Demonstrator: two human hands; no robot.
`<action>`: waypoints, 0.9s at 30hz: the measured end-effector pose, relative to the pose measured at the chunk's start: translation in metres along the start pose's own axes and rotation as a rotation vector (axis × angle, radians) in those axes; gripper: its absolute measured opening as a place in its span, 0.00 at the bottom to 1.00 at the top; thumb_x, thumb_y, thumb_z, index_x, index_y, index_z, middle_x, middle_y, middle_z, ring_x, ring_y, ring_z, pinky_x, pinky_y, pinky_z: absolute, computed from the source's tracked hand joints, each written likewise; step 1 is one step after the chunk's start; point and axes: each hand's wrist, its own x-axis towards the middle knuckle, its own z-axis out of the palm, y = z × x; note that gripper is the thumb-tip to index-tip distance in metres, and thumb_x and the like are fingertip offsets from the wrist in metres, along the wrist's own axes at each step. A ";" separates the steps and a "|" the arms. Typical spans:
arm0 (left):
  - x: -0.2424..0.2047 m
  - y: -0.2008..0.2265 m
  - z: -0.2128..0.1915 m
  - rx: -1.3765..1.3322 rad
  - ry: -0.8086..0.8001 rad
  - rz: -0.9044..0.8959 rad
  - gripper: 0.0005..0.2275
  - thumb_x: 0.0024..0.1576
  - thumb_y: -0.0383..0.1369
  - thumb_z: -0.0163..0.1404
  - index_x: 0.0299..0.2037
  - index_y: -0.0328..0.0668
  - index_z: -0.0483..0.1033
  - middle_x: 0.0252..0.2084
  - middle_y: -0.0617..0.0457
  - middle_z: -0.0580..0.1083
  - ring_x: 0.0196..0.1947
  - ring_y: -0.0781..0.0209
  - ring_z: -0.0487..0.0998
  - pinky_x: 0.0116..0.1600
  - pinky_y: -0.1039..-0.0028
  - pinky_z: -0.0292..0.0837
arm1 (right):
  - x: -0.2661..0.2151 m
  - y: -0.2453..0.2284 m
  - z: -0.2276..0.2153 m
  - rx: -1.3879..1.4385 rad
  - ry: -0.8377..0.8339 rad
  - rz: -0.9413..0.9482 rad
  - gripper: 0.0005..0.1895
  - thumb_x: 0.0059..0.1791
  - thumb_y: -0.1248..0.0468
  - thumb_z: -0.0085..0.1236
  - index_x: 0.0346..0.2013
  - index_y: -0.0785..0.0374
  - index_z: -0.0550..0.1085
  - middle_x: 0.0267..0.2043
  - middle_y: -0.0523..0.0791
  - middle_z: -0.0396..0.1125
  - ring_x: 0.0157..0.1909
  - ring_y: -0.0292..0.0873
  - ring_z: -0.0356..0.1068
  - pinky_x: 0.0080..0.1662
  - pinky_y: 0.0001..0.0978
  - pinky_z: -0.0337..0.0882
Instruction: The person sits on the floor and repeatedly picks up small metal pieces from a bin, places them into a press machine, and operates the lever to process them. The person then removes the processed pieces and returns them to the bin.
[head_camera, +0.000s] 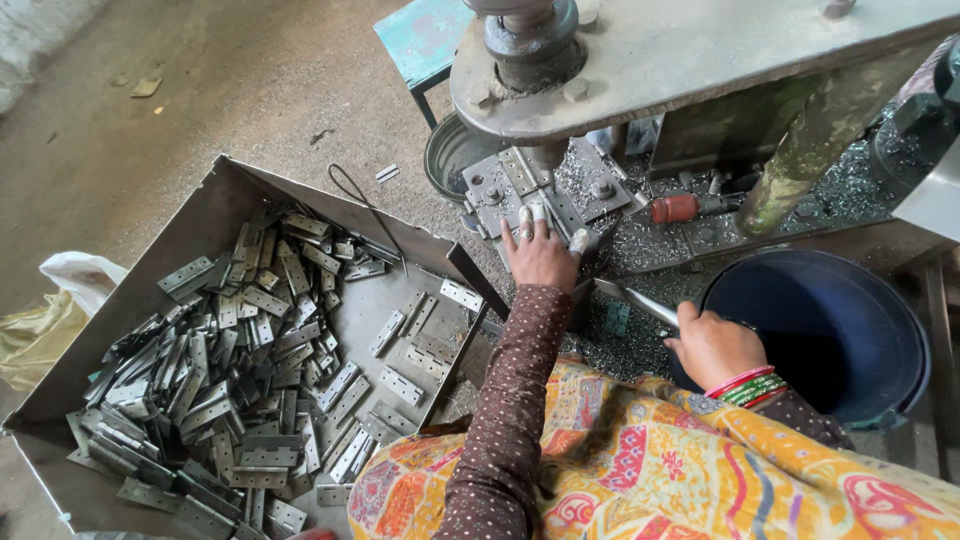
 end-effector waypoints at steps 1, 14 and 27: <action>-0.001 0.000 0.002 -0.009 -0.051 -0.012 0.22 0.57 0.53 0.43 0.43 0.46 0.81 0.70 0.44 0.58 0.72 0.48 0.53 0.73 0.47 0.28 | 0.000 0.004 0.011 -0.003 -0.030 0.008 0.21 0.45 0.48 0.59 0.38 0.59 0.65 0.30 0.50 0.71 0.32 0.53 0.76 0.32 0.45 0.76; 0.010 -0.005 0.027 0.005 0.099 0.005 0.22 0.57 0.52 0.44 0.45 0.44 0.80 0.68 0.45 0.58 0.70 0.48 0.54 0.73 0.48 0.27 | 0.003 0.046 0.118 0.082 -0.380 0.005 0.22 0.48 0.52 0.49 0.48 0.64 0.62 0.38 0.57 0.72 0.40 0.59 0.76 0.40 0.52 0.77; 0.022 -0.010 0.030 0.025 -0.054 -0.036 0.13 0.61 0.38 0.44 0.35 0.46 0.82 0.70 0.47 0.62 0.71 0.51 0.58 0.75 0.48 0.29 | -0.009 0.032 0.103 0.083 -0.413 0.035 0.18 0.51 0.55 0.42 0.50 0.63 0.60 0.39 0.59 0.71 0.39 0.58 0.76 0.40 0.52 0.77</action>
